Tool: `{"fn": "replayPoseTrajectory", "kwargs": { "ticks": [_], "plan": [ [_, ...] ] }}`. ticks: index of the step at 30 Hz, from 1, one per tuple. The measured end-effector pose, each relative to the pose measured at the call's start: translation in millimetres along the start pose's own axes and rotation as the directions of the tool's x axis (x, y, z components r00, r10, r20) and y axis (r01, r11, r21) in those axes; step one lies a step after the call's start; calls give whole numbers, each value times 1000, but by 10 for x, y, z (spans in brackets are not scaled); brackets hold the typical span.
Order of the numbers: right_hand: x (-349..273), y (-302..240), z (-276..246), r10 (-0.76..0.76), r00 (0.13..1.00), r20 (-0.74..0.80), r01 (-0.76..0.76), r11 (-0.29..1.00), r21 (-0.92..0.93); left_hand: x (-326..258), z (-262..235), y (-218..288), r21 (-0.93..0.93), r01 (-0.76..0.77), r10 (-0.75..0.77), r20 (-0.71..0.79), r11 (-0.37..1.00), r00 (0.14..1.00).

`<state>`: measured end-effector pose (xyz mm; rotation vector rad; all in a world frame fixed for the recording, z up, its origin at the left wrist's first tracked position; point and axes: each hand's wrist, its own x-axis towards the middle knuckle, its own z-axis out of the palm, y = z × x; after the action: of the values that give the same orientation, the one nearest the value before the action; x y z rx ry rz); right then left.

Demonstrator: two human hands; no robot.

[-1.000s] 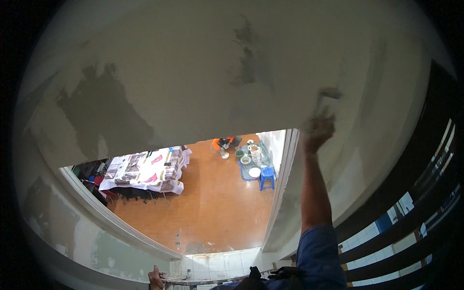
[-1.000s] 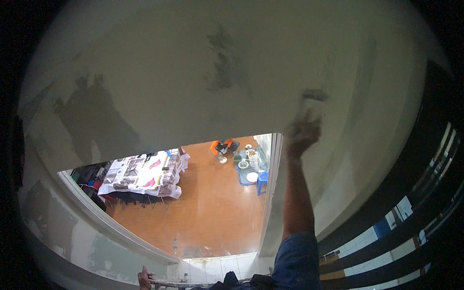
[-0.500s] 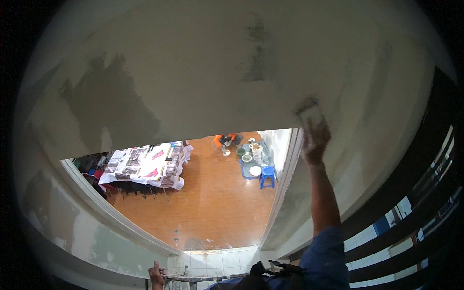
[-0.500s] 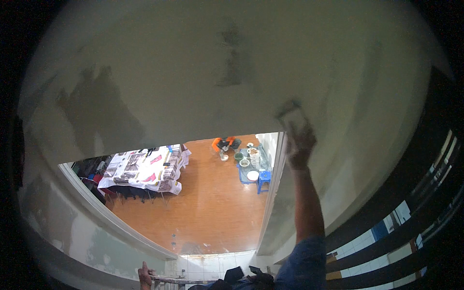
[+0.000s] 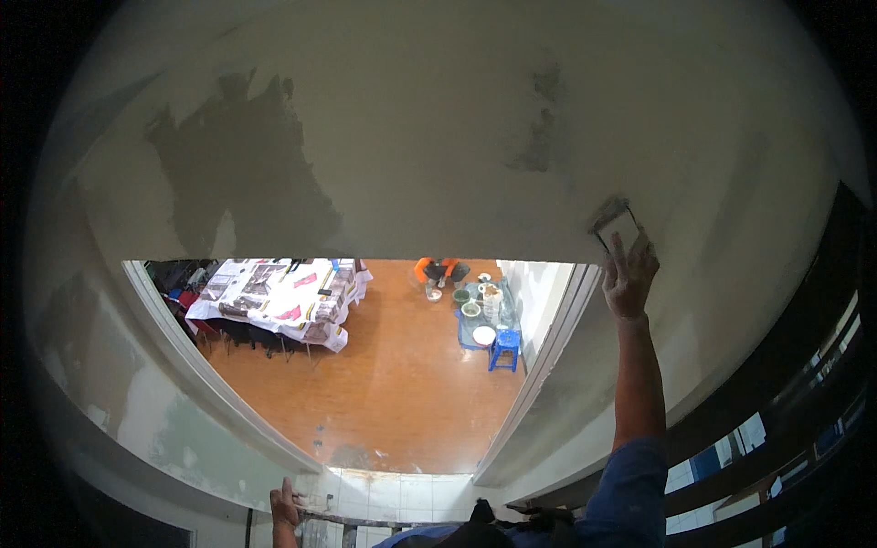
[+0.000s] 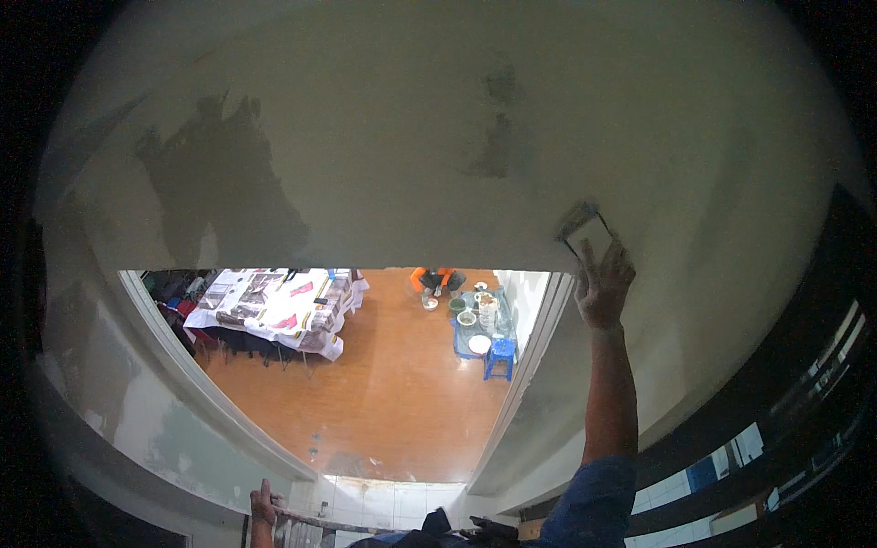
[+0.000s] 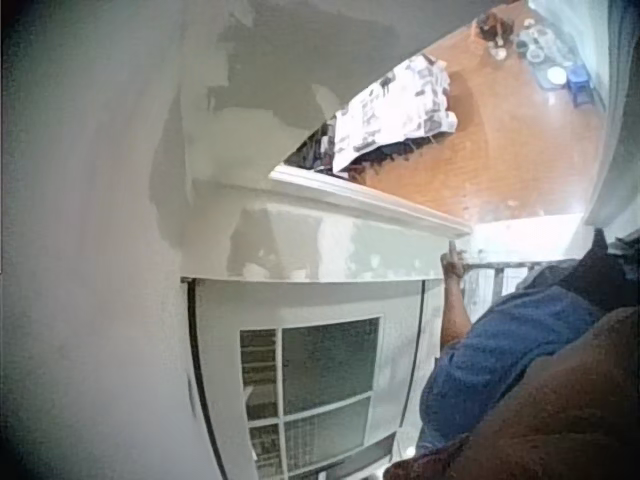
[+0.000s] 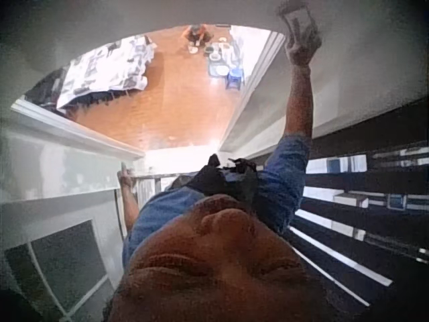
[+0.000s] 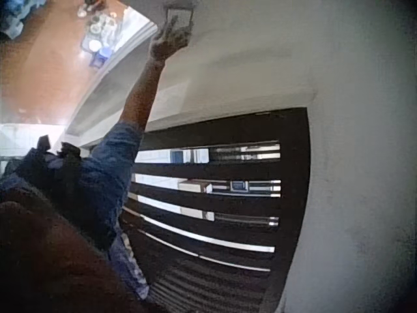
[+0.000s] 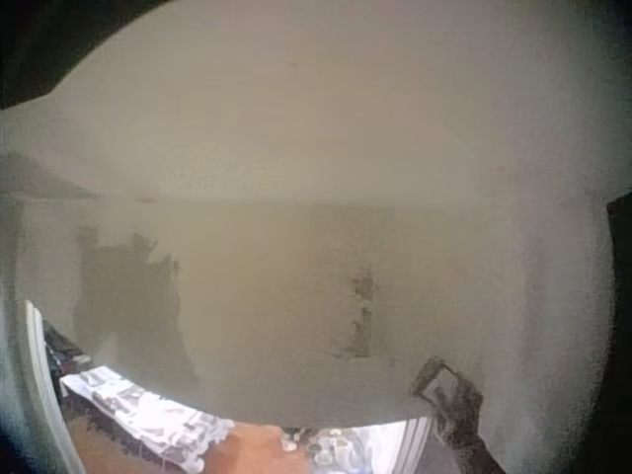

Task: The person uses a trowel to apply and smooth plaster on a ceiling. The camera is mounted on the person's head, providing a first-person view of the work. The person repeatedly scrapes and smooths the surface, occasionally pausing to wipe the tool or check the surface with their hand.

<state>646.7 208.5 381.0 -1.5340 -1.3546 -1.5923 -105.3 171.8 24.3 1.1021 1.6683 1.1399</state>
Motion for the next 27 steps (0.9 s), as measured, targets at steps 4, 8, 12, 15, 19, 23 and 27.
{"fn": "replayPoseTrajectory", "kwargs": {
  "ticks": [4,8,12,15,19,23,27],
  "plan": [
    [14,-171,235,180,983,-36,-181,984,-5,-7,11,-16,20,119,-121,133,993,984],
    [-347,27,358,-89,994,62,84,993,80,-45,57,-177,34,83,-82,-25,996,996],
    [-10,326,422,444,888,-116,-457,880,-131,34,57,-166,74,92,-98,90,993,991],
    [91,72,810,226,940,-257,-214,974,72,64,169,53,75,77,-87,154,994,984],
    [-178,-223,475,-100,994,31,94,983,155,-58,137,-97,0,73,-73,88,997,994],
    [-62,546,394,131,991,16,-131,991,-7,46,217,-104,-97,100,-96,47,990,994],
    [46,187,643,176,963,-206,-169,984,52,125,254,-149,-36,106,-103,57,994,993]
  ]
}}
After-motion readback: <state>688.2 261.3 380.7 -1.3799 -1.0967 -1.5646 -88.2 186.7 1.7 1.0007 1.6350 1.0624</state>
